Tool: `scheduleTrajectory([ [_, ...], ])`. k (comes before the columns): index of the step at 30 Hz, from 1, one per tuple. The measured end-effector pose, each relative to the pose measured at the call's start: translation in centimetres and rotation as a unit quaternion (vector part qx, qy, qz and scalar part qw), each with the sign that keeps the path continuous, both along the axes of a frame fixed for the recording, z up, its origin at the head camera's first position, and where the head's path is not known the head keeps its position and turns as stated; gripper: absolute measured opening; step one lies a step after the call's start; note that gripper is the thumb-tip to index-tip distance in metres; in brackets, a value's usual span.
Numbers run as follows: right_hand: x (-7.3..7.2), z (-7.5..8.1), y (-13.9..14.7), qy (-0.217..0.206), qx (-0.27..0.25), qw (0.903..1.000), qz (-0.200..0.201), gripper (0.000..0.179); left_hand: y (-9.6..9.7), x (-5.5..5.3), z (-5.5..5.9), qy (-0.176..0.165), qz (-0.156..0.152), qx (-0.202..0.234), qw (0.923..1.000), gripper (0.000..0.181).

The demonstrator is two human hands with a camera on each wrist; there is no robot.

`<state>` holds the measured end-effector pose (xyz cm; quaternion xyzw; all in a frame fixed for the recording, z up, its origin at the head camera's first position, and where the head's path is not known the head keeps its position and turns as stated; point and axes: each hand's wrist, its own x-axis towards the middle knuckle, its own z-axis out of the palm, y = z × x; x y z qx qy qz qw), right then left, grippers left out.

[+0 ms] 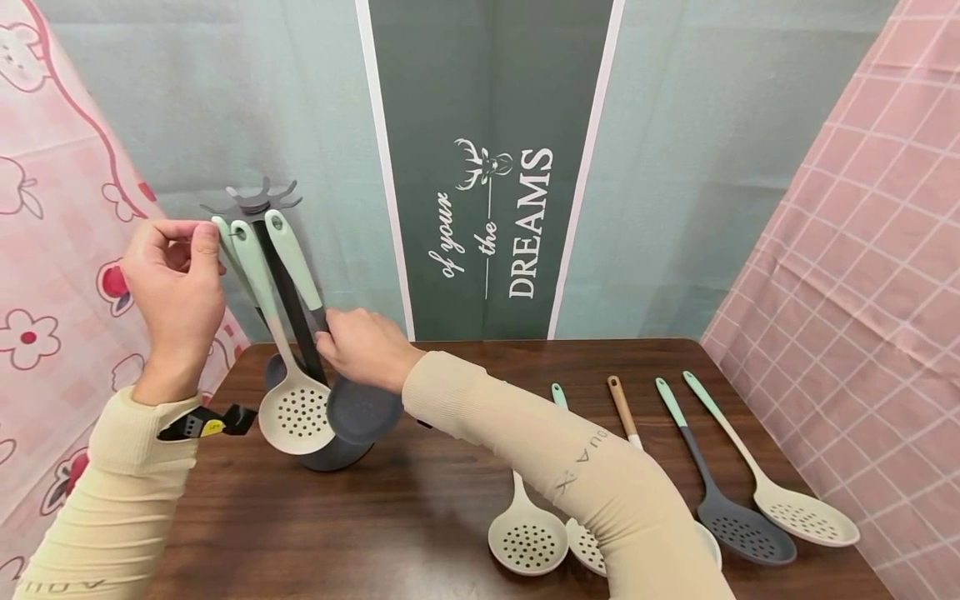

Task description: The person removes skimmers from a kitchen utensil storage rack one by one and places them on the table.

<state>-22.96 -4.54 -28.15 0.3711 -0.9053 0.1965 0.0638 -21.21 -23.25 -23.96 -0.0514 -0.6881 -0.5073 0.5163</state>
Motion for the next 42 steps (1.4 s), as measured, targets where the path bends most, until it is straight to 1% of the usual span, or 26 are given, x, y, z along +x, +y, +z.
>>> scheduleTrajectory([
  [3,0.1,0.1,0.3,0.004,-0.003,1.0,0.001,0.026,0.0,0.0,-0.1,-0.003,0.003,-0.003,1.0,0.017],
  [10,0.3,0.6,1.1,0.007,-0.002,1.0,0.005,0.027,-0.1,0.0,0.0,-0.003,0.001,0.006,1.0,0.017],
  [14,0.4,1.2,1.8,0.007,-0.011,0.9999,0.002,0.027,0.0,-0.1,0.1,-0.003,0.0,0.004,1.0,0.016],
  [19,0.2,2.0,2.6,-0.004,-0.02,0.9998,-0.007,0.028,0.0,-0.1,0.1,-0.005,0.002,0.002,1.0,0.016],
  [23,-0.1,2.3,3.4,-0.025,-0.027,0.9991,-0.023,0.029,0.1,-0.1,0.2,-0.007,0.003,-0.002,1.0,0.017],
  [25,-0.3,2.5,3.7,-0.041,-0.034,0.998,-0.033,0.03,0.1,-0.1,0.2,-0.008,0.003,-0.003,1.0,0.017],
  [28,-0.5,2.6,4.3,-0.074,-0.047,0.9951,-0.046,0.031,0.2,-0.1,0.2,-0.005,0.001,0.003,1.0,0.016],
  [32,-0.8,2.7,5.2,-0.131,-0.057,0.988,-0.058,0.03,0.3,-0.2,0.3,0.002,-0.005,0.015,0.9999,0.013],
  [36,-1.3,2.5,6.0,-0.169,-0.047,0.9818,-0.073,0.029,0.4,-0.2,0.3,0.008,-0.01,0.024,0.9996,0.011],
  [42,-2.0,1.9,7.1,-0.21,-0.009,0.9734,-0.092,0.03,0.5,-0.2,0.2,0.008,-0.008,0.029,0.9995,0.011],
])
